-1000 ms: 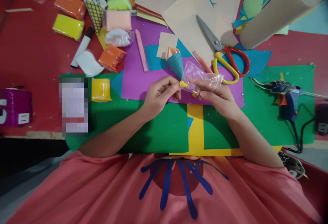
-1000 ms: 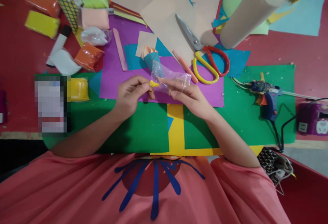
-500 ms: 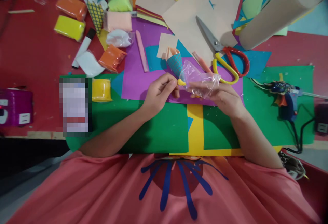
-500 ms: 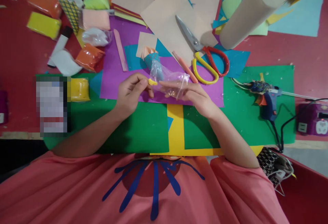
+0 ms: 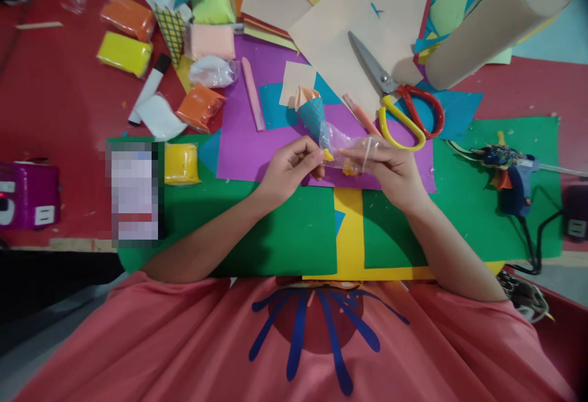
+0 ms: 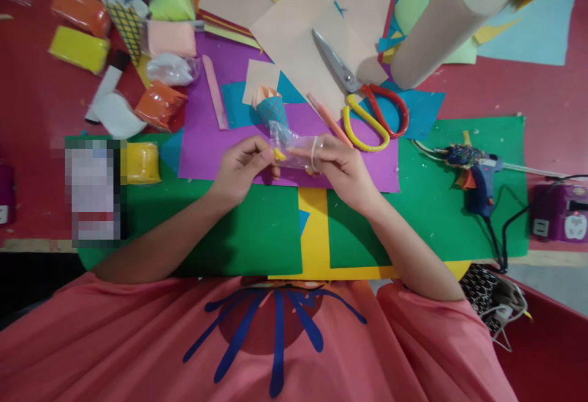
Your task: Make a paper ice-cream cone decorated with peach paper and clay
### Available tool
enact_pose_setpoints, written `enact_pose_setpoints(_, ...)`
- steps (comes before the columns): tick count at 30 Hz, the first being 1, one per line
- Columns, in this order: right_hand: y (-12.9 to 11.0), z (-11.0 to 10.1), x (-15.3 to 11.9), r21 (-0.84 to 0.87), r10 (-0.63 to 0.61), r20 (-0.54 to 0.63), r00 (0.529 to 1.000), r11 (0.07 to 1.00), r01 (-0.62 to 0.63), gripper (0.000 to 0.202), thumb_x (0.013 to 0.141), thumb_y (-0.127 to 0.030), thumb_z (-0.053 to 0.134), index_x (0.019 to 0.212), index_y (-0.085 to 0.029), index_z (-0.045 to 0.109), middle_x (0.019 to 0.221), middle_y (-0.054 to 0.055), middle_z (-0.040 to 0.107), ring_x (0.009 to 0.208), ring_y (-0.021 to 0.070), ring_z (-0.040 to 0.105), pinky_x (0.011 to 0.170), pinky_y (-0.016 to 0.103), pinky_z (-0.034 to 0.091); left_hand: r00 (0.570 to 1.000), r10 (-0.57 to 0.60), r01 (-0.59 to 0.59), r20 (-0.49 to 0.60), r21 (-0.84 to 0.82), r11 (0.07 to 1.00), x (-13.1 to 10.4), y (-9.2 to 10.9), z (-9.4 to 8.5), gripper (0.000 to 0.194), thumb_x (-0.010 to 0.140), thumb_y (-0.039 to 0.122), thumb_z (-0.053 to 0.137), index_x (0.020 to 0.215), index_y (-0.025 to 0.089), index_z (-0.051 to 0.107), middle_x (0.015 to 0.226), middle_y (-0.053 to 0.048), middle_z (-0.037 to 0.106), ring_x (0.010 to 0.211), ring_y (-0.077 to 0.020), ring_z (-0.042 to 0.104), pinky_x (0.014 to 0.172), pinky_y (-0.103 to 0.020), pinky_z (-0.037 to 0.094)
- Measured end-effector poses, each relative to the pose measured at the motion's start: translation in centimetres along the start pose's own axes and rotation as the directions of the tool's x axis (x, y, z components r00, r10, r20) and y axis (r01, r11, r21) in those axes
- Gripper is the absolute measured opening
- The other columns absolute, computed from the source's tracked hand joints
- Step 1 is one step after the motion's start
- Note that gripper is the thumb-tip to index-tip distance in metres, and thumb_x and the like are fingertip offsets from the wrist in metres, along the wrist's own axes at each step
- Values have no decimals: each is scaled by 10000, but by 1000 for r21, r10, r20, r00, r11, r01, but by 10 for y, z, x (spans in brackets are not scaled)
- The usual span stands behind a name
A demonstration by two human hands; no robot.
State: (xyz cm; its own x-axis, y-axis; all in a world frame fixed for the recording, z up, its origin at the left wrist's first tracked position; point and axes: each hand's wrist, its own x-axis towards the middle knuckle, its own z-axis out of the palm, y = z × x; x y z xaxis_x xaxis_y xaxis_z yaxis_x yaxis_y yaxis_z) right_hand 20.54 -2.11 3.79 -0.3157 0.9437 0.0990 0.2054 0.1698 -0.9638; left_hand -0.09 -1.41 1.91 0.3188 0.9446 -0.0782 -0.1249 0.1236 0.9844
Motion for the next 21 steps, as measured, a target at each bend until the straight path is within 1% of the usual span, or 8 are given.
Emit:
enact_pose_setpoints(2, 1, 1, 0, -47, -5, 9, 1000, 999, 5, 272, 968, -257, 527, 993, -305, 793, 808, 1, 657, 715, 130, 635, 730, 345, 601, 999, 37, -37, -13, 31, 999, -1, 0, 1, 470, 798, 621, 722, 714, 182, 578, 630, 26, 639, 558, -75, 616, 491, -177, 478)
enact_pose_setpoints(4, 1, 1, 0, -67, -10, 1, 1000, 998, 10, 254, 972, -293, 541, 1000, -292, 793, 862, 9, 681, 766, 141, 657, 753, 348, 596, 995, 92, -90, -36, 55, 994, -1, -1, 1, 470, 784, 617, 737, 706, 184, 573, 657, 25, 632, 603, -81, 629, 567, -202, 528)
enact_pose_setpoints(7, 1, 2, -1, -79, -24, -15, 1000, 997, 23, 199, 925, -396, 648, 998, -284, 796, 919, 15, 720, 836, 171, 682, 780, 362, 590, 990, 130, -126, -58, 57, 990, 2, -3, 0, 460, 760, 586, 778, 712, 189, 551, 694, 26, 617, 642, -80, 620, 639, -217, 548)
enact_pose_setpoints(10, 0, 3, -1, -105, -29, -45, 999, 994, 24, 218, 872, -477, 715, 912, -281, 800, 833, 12, 730, 759, 178, 671, 712, 362, 579, 994, 97, -96, -46, 20, 995, 3, -5, -2, 472, 715, 556, 829, 774, 202, 522, 741, 34, 614, 674, -77, 616, 651, -204, 540)
enact_pose_setpoints(13, -1, 6, -2, -136, -41, -73, 997, 990, 31, 272, 869, -538, 700, 813, -288, 789, 776, 12, 724, 709, 181, 659, 680, 371, 568, 998, 63, -64, -25, -9, 998, 4, -6, -1, 488, 687, 546, 850, 849, 213, 532, 757, 50, 613, 686, -70, 608, 650, -184, 532)
enact_pose_setpoints(15, -2, 7, -2, -145, -60, -87, 994, 988, 47, 292, 853, -565, 706, 831, -287, 792, 795, 19, 721, 717, 182, 661, 684, 367, 565, 998, 56, -56, -10, -9, 998, 3, -5, 0, 482, 689, 565, 839, 831, 204, 552, 742, 50, 609, 661, -65, 595, 628, -179, 528)
enact_pose_setpoints(17, -2, 9, -2, -160, -65, -86, 994, 986, 50, 317, 840, -576, 715, 879, -274, 800, 811, 27, 709, 738, 177, 662, 692, 352, 559, 999, 44, -44, 0, 7, 999, 1, -5, 2, 480, 690, 578, 828, 757, 189, 557, 703, 46, 601, 623, -67, 578, 587, -181, 517)
enact_pose_setpoints(21, 1, 13, -2, -185, -61, 4, 998, 981, 61, 372, 862, -593, 679, 947, -255, 806, 795, 23, 671, 730, 153, 635, 670, 312, 530, 1000, -3, 4, -3, 65, 998, -2, -4, 4, 480, 664, 564, 848, 675, 169, 576, 644, 41, 601, 585, -71, 567, 544, -188, 504)
